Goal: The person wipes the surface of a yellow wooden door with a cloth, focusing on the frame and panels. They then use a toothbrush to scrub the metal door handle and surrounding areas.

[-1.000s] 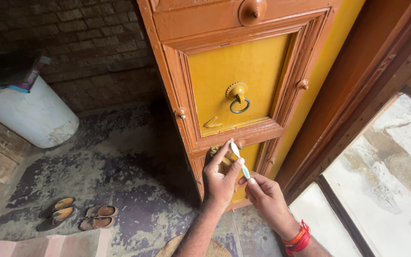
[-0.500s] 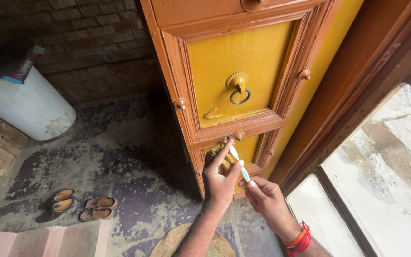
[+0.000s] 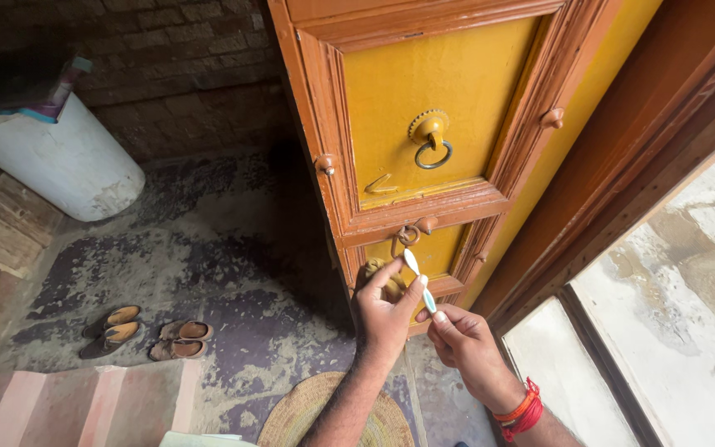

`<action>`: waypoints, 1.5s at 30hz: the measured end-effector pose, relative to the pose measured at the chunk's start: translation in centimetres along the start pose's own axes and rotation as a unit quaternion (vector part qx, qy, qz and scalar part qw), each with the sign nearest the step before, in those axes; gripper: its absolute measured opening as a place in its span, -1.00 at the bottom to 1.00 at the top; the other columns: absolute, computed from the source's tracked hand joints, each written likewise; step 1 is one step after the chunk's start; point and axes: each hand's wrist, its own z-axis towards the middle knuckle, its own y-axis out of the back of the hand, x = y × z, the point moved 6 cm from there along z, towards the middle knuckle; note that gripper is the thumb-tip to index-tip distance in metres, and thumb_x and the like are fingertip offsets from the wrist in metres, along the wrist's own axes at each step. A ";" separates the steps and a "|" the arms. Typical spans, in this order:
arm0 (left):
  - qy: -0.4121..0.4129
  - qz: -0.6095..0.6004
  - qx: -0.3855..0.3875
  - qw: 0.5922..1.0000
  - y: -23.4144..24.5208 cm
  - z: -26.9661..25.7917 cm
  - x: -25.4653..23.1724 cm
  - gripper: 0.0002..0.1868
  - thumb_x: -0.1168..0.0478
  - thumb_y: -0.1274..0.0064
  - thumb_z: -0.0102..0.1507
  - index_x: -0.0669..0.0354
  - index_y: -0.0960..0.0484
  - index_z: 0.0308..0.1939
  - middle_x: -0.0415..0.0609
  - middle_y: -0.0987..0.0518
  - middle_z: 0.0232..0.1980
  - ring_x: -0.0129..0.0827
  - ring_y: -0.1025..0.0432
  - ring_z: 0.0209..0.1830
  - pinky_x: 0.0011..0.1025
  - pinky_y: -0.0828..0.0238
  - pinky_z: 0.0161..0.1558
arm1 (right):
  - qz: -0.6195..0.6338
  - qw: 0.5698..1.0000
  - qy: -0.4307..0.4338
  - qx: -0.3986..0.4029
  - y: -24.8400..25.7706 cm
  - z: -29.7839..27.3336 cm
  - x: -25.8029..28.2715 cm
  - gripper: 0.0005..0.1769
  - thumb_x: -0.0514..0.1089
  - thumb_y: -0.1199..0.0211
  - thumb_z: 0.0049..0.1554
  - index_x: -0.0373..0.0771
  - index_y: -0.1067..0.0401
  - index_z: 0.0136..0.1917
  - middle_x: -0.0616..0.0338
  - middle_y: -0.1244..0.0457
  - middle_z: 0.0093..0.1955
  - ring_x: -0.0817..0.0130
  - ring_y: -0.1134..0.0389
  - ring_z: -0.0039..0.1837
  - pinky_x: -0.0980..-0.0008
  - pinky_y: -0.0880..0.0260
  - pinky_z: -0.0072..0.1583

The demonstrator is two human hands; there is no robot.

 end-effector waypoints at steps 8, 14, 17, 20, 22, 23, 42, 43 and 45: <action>0.054 0.015 -0.022 0.998 1.1 -0.5 2.5 -0.66 0.17 -0.30 0.22 0.04 -0.64 0.06 -0.30 -0.50 -0.50 -0.69 -0.34 -0.54 -0.61 -0.25 -0.50 | 0.036 0.998 -0.049 0.022 -0.4 0.6 -1.6 -0.68 -0.13 0.03 0.34 -0.36 -0.48 0.05 0.40 0.00 -0.44 0.63 0.15 -0.46 0.50 0.21 -0.41; 0.000 0.133 -0.066 0.989 2.7 -1.1 2.8 -0.78 0.16 -0.35 0.21 0.27 -0.75 -0.32 -0.29 -0.46 -0.48 -0.62 -0.33 -0.53 -0.57 -0.22 -0.50 | 0.042 0.993 -0.101 0.053 -1.1 0.7 -2.9 -0.67 -0.12 0.04 0.35 -0.37 -0.48 0.03 0.42 0.01 -0.44 0.64 0.19 -0.48 0.50 0.23 -0.44; 0.072 0.105 -0.071 0.989 3.2 -0.8 3.7 -0.78 0.15 -0.34 0.18 0.20 -0.73 -0.20 -0.27 -0.36 -0.52 -0.56 -0.25 -0.56 -0.49 -0.13 -0.52 | 0.048 0.991 -0.113 0.055 -1.4 1.1 -3.1 -0.67 -0.12 0.05 0.35 -0.37 -0.46 0.03 0.41 0.00 -0.43 0.64 0.18 -0.48 0.50 0.23 -0.43; 0.003 0.104 -0.084 0.991 3.8 -0.8 3.0 -0.68 0.16 -0.33 0.14 0.24 -0.69 -0.10 -0.29 -0.39 -0.40 -0.58 -0.33 -0.48 -0.53 -0.27 -0.46 | 0.047 0.989 -0.126 0.059 -1.6 1.3 -3.5 -0.67 -0.11 0.05 0.35 -0.37 -0.46 0.02 0.40 -0.01 -0.44 0.63 0.19 -0.49 0.50 0.23 -0.44; -0.047 0.133 -0.093 0.986 4.1 -0.7 3.0 -0.72 0.17 -0.35 0.15 0.29 -0.70 -0.19 -0.29 -0.42 -0.33 -0.58 -0.38 -0.44 -0.55 -0.33 -0.42 | 0.043 0.988 -0.133 0.060 -1.7 1.6 -3.6 -0.67 -0.11 0.05 0.34 -0.36 -0.46 0.02 0.39 -0.01 -0.44 0.63 0.18 -0.49 0.50 0.23 -0.44; -0.044 0.149 -0.096 0.983 4.2 -0.8 3.5 -0.76 0.17 -0.36 0.17 0.30 -0.73 -0.28 -0.27 -0.42 -0.33 -0.56 -0.37 -0.44 -0.54 -0.30 -0.43 | 0.042 0.988 -0.136 0.058 -1.7 1.7 -3.7 -0.67 -0.11 0.05 0.34 -0.36 -0.46 0.02 0.39 -0.01 -0.44 0.62 0.18 -0.49 0.50 0.22 -0.44; 0.066 0.090 -0.114 0.987 5.1 -1.4 5.4 -0.70 0.15 -0.27 0.23 0.23 -0.72 -0.02 -0.21 -0.58 -0.37 -0.53 -0.44 -0.44 -0.52 -0.38 -0.42 | 0.012 0.984 -0.160 0.083 -2.8 2.2 -4.4 -0.66 -0.10 0.06 0.35 -0.34 -0.47 0.00 0.38 -0.01 -0.45 0.61 0.16 -0.49 0.51 0.19 -0.44; 0.025 0.155 -0.127 0.979 5.4 -1.7 4.7 -0.76 0.16 -0.29 0.22 0.23 -0.71 -0.13 -0.19 -0.57 -0.35 -0.52 -0.45 -0.44 -0.52 -0.38 -0.42 | 0.012 0.983 -0.162 0.086 -3.0 2.1 -4.5 -0.66 -0.10 0.05 0.35 -0.34 -0.48 0.00 0.38 -0.01 -0.46 0.61 0.16 -0.49 0.51 0.19 -0.44; -0.059 0.284 -0.153 0.945 5.9 -2.4 3.0 -0.80 0.17 -0.34 0.20 0.22 -0.70 -0.35 -0.15 -0.54 -0.31 -0.49 -0.47 -0.43 -0.50 -0.39 -0.44 | 0.011 0.982 -0.163 0.097 -3.4 2.4 -4.5 -0.67 -0.11 0.04 0.35 -0.35 -0.48 0.00 0.39 0.00 -0.46 0.61 0.16 -0.48 0.51 0.18 -0.43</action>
